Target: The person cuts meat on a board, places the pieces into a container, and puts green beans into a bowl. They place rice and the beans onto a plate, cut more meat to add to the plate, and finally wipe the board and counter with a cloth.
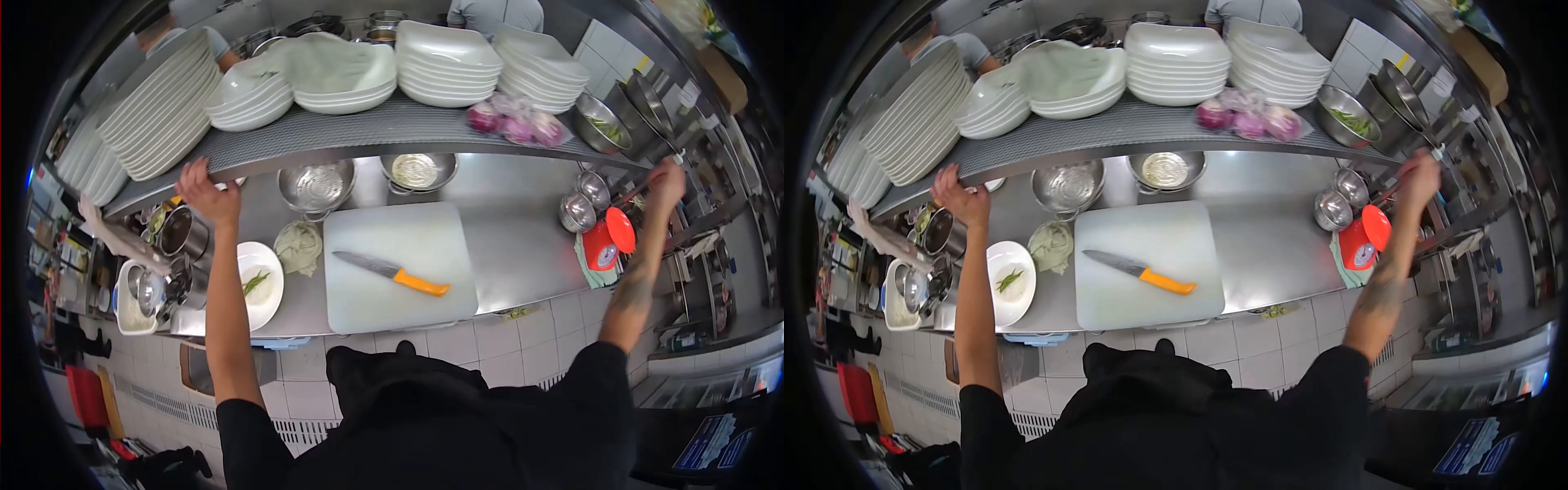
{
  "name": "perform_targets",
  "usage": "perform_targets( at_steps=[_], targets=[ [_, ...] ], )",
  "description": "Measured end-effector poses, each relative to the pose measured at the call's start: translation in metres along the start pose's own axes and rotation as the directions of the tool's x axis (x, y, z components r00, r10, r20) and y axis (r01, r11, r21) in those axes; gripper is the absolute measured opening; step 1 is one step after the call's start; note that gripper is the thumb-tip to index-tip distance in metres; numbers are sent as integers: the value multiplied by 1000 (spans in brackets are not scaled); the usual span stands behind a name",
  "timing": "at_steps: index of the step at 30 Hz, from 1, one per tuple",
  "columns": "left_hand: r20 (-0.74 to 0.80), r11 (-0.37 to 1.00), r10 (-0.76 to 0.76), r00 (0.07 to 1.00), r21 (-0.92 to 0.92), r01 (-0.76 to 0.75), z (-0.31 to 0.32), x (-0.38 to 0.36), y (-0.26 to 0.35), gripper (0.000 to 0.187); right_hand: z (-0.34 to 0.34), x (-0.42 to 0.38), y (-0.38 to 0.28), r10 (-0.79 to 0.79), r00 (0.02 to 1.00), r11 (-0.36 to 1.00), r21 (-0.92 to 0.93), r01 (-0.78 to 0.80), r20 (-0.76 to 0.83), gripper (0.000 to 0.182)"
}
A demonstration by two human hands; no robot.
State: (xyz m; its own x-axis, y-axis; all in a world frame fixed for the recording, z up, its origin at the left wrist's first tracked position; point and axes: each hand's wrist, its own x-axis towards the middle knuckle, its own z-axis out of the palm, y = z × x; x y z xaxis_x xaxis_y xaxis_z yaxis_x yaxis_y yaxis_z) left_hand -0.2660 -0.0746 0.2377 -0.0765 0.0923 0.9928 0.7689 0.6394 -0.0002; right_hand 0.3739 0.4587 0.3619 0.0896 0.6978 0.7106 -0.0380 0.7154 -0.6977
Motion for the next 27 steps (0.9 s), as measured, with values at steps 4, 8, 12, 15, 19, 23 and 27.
perform_targets(
  at_steps=[4, 8, 12, 15, 19, 23, 27],
  targets=[
    [37, 1000, 15, 999, 17, -16, -11, 6, 7, 58, -11, -185, 83, 501, 829, 852, -308, -423, 247, 19],
    [-34, 998, 66, 997, 6, -66, -3, -2, 2, 63, -26, -340, 175, 577, 801, 577, -774, -259, 162, 24],
    [-22, 971, 235, 972, 41, -234, -5, 0, -8, 61, -4, -406, 149, 506, 858, 469, -807, -358, -87, 19],
    [0, 975, 182, 983, 125, -181, -10, 1, 5, 49, 4, -409, 143, 387, 908, 495, -795, -350, -159, 19],
    [4, 977, 178, 984, 117, -177, -5, -4, -8, 46, 3, -408, 140, 371, 918, 509, -796, -328, -141, 19],
    [28, 961, 171, 985, 216, -173, -6, -7, -4, 43, 2, -408, 141, 412, 901, 507, -788, -350, -136, 19],
    [-7, 955, 176, 984, 244, -169, -5, -7, 1, 44, 3, -408, 144, 423, 892, 502, -777, -379, -161, 20]
  ],
)
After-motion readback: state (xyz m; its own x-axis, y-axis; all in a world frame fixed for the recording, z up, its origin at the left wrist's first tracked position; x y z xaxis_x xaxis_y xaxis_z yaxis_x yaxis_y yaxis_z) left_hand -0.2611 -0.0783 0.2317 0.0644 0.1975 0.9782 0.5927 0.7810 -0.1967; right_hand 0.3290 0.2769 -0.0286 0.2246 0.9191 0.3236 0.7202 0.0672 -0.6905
